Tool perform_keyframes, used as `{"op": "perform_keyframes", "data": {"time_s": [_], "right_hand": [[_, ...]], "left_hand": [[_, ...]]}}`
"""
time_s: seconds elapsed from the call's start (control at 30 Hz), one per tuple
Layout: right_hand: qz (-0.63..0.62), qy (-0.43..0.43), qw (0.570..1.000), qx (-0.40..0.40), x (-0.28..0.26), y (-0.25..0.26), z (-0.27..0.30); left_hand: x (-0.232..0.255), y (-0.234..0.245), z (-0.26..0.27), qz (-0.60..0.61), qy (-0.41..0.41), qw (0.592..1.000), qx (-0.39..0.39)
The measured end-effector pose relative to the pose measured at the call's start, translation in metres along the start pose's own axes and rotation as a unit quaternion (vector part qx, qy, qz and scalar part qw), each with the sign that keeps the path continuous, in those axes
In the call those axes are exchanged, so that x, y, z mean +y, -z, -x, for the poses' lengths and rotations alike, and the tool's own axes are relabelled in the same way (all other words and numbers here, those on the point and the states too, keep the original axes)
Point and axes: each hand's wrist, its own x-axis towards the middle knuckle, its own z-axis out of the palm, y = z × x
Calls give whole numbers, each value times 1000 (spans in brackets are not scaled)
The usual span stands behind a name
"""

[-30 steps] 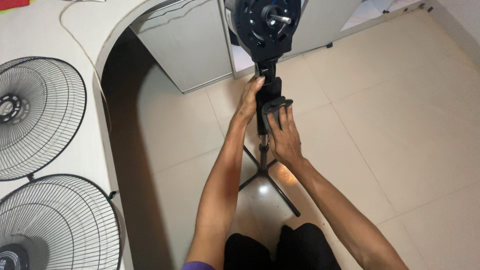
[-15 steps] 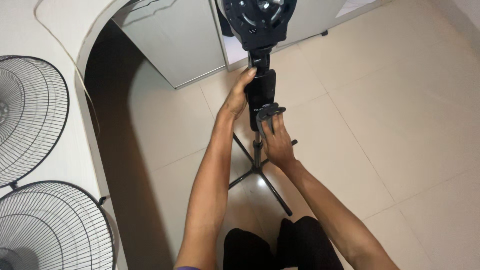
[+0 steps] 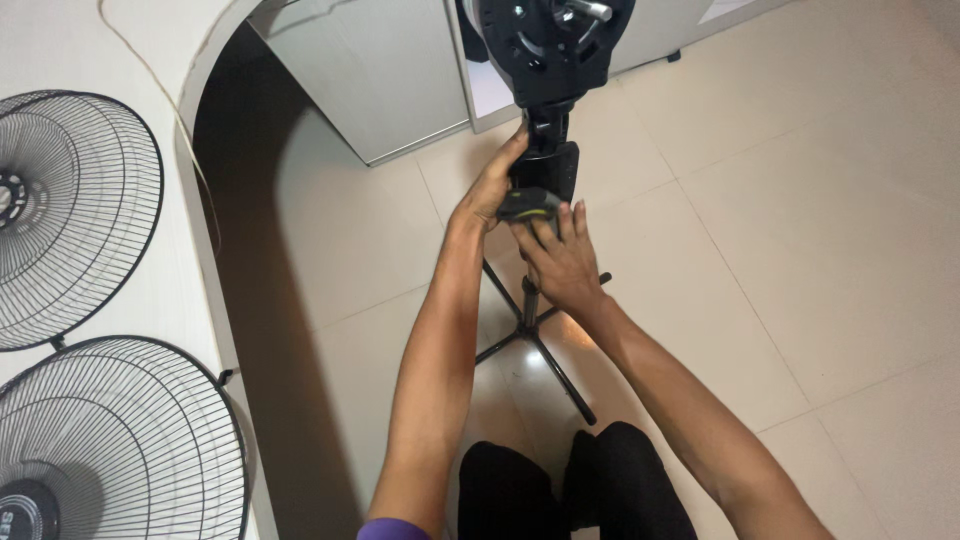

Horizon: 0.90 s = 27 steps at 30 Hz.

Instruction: The person wipes the exterior of a black fan motor housing with a gray cloth, rotating the motor to reach different sides. The person then wipes the metal stand and places the cloth on a nearby table.

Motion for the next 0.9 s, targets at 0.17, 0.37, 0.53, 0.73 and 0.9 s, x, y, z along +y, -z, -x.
{"op": "perform_keyframes", "data": {"time_s": [0.17,0.37,0.53,0.73,0.9], "right_hand": [[21,-14,999,-23,9,-14,40],[-74,-74,991,88,27,5,1],[6,5,996,90,18,9,-37],[-27,10,999,34,19,3,-4],[-111,-26,990,84,40,11,-1]], "left_hand": [[5,0,5,-5,-58,998,-28],[-4,-2,-4,-5,-50,998,-29],[-16,9,-9,16,-56,997,-52],[1,14,-2,34,-41,998,-31],[-4,3,-3,48,-61,996,-53]]}}
